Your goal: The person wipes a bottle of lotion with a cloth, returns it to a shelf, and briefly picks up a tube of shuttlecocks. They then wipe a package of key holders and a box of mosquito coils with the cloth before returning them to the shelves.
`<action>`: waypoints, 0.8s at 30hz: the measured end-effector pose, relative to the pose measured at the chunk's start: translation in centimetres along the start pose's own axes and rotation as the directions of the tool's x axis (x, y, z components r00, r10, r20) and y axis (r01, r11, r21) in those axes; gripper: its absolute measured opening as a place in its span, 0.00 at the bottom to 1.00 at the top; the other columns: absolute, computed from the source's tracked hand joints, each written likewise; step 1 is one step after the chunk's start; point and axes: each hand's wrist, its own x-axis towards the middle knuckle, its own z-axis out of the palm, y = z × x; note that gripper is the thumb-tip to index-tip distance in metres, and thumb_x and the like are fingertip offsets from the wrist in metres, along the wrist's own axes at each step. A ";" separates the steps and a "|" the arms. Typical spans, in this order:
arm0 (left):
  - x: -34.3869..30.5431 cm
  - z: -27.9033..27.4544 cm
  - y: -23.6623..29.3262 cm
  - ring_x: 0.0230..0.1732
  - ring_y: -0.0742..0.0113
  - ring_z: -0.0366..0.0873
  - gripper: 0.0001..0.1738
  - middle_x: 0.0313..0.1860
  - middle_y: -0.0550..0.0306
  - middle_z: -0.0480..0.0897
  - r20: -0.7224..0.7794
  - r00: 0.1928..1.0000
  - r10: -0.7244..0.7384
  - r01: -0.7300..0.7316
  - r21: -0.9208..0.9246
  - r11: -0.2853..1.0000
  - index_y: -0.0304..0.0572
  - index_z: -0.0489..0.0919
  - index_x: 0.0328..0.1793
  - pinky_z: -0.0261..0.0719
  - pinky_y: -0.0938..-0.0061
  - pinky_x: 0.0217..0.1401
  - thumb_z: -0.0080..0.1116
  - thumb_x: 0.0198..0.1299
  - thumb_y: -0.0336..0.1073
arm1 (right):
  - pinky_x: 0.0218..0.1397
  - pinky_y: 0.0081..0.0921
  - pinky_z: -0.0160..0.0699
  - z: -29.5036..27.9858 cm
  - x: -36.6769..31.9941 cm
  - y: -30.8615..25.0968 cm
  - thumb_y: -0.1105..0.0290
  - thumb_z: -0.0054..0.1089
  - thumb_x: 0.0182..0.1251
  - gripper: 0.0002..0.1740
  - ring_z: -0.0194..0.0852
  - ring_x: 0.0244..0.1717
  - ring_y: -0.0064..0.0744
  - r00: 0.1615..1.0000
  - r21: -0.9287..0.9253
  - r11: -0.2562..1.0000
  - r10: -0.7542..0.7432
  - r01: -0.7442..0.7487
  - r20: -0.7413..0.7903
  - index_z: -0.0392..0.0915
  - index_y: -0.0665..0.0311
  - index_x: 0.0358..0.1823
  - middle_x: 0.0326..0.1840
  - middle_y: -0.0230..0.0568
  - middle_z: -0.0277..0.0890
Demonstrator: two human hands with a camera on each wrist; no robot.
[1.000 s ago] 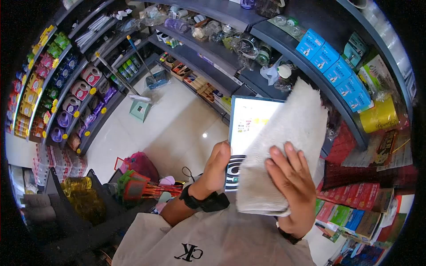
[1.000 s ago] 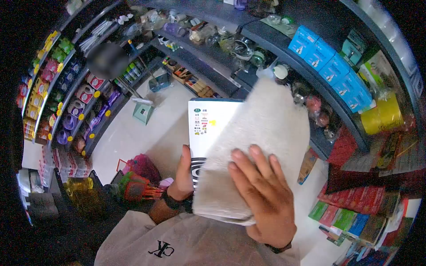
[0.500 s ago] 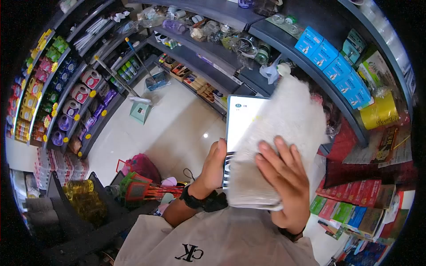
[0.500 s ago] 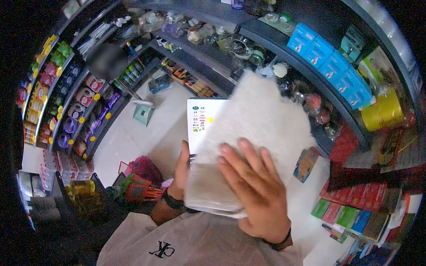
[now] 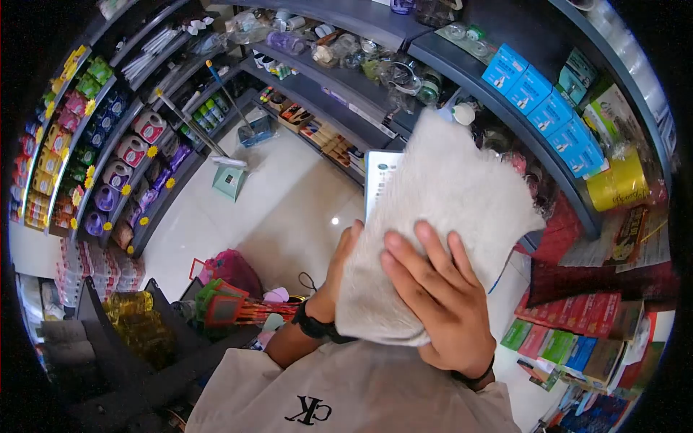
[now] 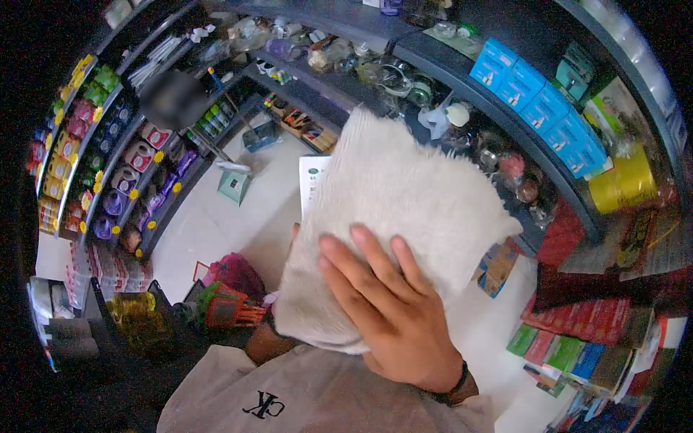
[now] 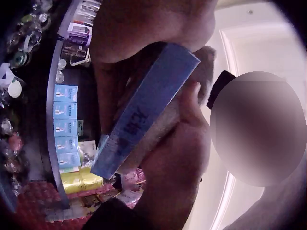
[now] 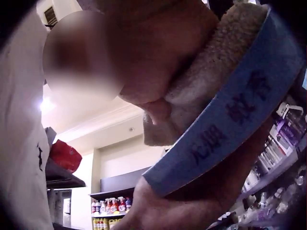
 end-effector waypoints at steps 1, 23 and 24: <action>-0.2 0.8 0.5 0.54 0.67 0.74 0.29 0.55 0.49 0.76 0.073 0.995 0.066 -0.073 0.092 0.993 0.33 0.66 0.63 0.70 0.71 0.59 0.30 0.71 0.51 | 0.73 0.47 0.41 -0.2 -0.6 0.3 0.77 0.49 0.49 0.32 0.46 0.74 0.43 0.998 0.010 1.000 -0.023 0.022 0.056 0.68 0.65 0.62 0.70 0.40 0.58; -0.6 -0.2 3.0 0.51 0.62 0.78 0.34 0.55 0.47 0.76 0.166 0.975 0.147 -0.171 0.138 0.976 0.36 0.64 0.66 0.76 0.70 0.55 0.31 0.69 0.58 | 0.74 0.45 0.39 -2.8 -1.9 2.5 0.75 0.54 0.45 0.34 0.51 0.73 0.40 0.977 0.133 0.991 -0.020 -0.009 0.213 0.69 0.62 0.62 0.68 0.37 0.62; -0.7 0.5 2.2 0.45 0.67 0.79 0.32 0.49 0.50 0.79 -0.003 0.984 0.177 -0.173 0.181 0.968 0.34 0.67 0.61 0.77 0.75 0.47 0.30 0.70 0.57 | 0.73 0.47 0.41 -2.9 -1.8 2.6 0.75 0.54 0.46 0.34 0.52 0.72 0.42 0.989 0.096 0.995 0.022 -0.036 0.145 0.68 0.62 0.62 0.68 0.38 0.62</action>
